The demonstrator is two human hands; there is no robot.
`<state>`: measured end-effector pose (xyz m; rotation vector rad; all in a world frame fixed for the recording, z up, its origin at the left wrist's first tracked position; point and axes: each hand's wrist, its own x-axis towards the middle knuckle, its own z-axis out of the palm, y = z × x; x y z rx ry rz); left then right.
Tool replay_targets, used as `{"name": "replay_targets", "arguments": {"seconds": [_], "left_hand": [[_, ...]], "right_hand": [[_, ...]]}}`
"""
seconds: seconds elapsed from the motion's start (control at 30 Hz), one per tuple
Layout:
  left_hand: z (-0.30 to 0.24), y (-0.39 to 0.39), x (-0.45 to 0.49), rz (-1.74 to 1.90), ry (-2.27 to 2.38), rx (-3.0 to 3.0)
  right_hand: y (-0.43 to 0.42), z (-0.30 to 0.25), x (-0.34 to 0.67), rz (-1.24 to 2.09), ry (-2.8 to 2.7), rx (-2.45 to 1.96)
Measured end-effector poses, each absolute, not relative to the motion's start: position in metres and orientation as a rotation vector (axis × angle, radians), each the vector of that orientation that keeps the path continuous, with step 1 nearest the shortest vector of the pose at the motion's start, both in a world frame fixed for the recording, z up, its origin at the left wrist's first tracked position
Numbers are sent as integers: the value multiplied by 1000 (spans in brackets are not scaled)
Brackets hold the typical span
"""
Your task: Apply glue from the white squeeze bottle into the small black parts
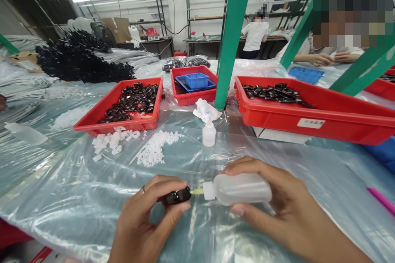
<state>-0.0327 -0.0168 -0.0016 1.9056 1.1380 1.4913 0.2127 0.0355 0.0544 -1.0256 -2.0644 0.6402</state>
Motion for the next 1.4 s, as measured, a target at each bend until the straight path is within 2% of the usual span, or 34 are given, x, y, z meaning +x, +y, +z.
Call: {"name": "replay_targets", "arguments": {"seconds": [0.83, 1.4], "left_hand": [[-7, -23, -21, 1550, 1152, 1717], [-8, -23, -22, 1545, 1146, 1785]], "right_hand": [[33, 49, 227, 614, -2090, -1068], [32, 46, 230, 867, -2045, -1123]]}}
